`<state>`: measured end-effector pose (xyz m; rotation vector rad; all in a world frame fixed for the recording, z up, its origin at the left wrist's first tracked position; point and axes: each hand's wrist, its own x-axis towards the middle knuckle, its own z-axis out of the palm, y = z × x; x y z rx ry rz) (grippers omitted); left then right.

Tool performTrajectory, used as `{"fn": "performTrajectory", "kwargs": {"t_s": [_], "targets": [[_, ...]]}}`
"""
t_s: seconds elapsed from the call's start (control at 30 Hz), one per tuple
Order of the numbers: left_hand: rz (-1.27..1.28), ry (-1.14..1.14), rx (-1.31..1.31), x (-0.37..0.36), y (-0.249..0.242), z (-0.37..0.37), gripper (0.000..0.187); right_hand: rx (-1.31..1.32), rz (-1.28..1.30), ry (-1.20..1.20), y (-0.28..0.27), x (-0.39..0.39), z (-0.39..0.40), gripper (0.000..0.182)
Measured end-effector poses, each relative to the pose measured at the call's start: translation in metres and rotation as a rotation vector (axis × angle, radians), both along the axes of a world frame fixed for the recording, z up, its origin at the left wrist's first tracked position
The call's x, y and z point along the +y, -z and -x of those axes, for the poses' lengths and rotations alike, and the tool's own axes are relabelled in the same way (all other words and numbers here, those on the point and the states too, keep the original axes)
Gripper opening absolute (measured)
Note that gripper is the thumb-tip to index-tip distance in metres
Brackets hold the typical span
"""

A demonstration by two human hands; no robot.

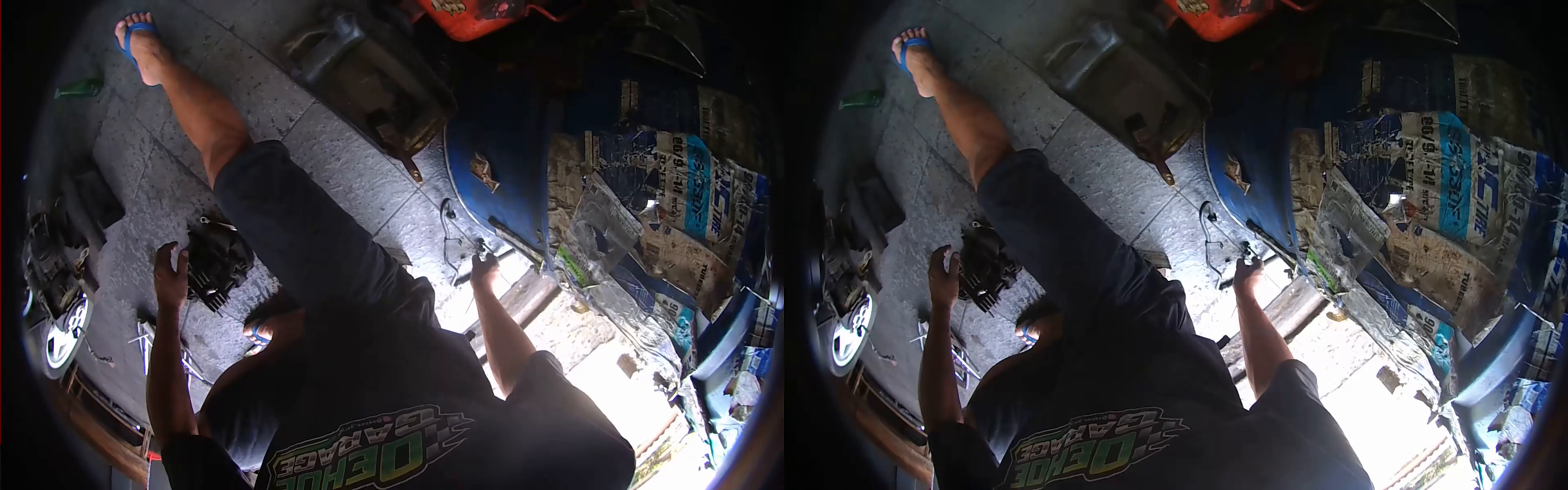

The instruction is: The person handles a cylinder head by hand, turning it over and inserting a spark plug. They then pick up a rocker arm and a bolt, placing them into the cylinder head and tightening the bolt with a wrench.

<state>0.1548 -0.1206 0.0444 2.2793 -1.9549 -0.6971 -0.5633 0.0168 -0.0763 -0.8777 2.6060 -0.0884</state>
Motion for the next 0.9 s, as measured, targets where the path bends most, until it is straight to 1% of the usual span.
{"fn": "performTrajectory", "kwargs": {"t_s": [0.03,0.07,0.13,0.17,0.2,0.27,0.3,0.33,0.37,0.4,0.43,0.47,0.53,0.57,0.7,0.73,0.77,0.9], "targets": [[0.030,-0.002,-0.012,0.003,-0.003,-0.003,0.039,0.019,0.027,0.105,0.012,-0.004,0.000,0.049],[0.043,-0.010,-0.018,0.006,-0.005,-0.007,0.039,0.068,-0.021,0.103,0.022,-0.005,0.000,0.054],[0.014,-0.162,0.042,0.011,-0.005,-0.014,0.038,-0.143,0.157,0.157,0.019,-0.007,-0.002,0.054],[0.017,-0.164,0.043,0.015,-0.002,-0.016,0.038,-0.032,0.062,0.194,0.021,-0.009,-0.004,0.051],[0.025,-0.173,0.042,0.016,-0.002,-0.016,0.039,-0.036,0.065,0.192,0.022,-0.023,-0.004,0.051],[0.014,-0.174,0.040,0.024,-0.001,-0.017,0.039,-0.063,-0.403,0.328,0.013,-0.041,-0.003,0.047],[-0.009,-0.170,0.044,0.027,0.003,-0.017,0.039,-0.245,0.200,0.495,0.020,-0.025,-0.014,0.037],[-0.030,-0.165,0.050,0.027,0.006,-0.016,0.039,-0.242,0.203,0.501,0.029,-0.007,-0.010,0.037],[-0.026,-0.159,0.055,0.028,0.010,-0.016,0.039,-0.219,0.203,0.366,0.038,0.009,-0.004,0.035],[-0.031,-0.169,0.070,0.029,0.012,-0.014,0.039,-0.194,0.201,0.230,0.034,0.012,-0.004,0.033],[-0.036,-0.180,0.083,0.029,0.014,-0.014,0.039,-0.291,0.240,0.319,0.034,0.012,-0.005,0.033],[-0.035,-0.178,0.084,0.028,0.016,-0.015,0.039,-0.291,0.242,0.320,0.035,0.010,-0.007,0.033],[-0.029,-0.155,0.089,0.027,0.013,-0.013,0.039,-0.305,0.326,0.291,0.040,0.012,-0.012,0.034],[-0.029,-0.154,0.086,0.026,0.012,-0.013,0.039,-0.314,0.374,0.332,0.041,0.013,-0.014,0.037],[-0.018,-0.158,0.090,0.025,0.008,-0.013,0.039,-0.404,0.444,0.363,0.049,0.021,-0.013,0.038],[-0.018,-0.155,0.084,0.025,0.007,-0.013,0.039,-0.210,0.399,0.268,0.047,0.021,-0.016,0.035],[-0.018,-0.152,0.083,0.026,0.007,-0.013,0.039,-0.017,0.351,0.171,0.045,0.021,-0.019,0.038],[-0.044,-0.172,0.083,0.026,0.006,-0.013,0.039,-0.030,0.349,0.260,0.042,0.034,-0.027,0.038]]}}
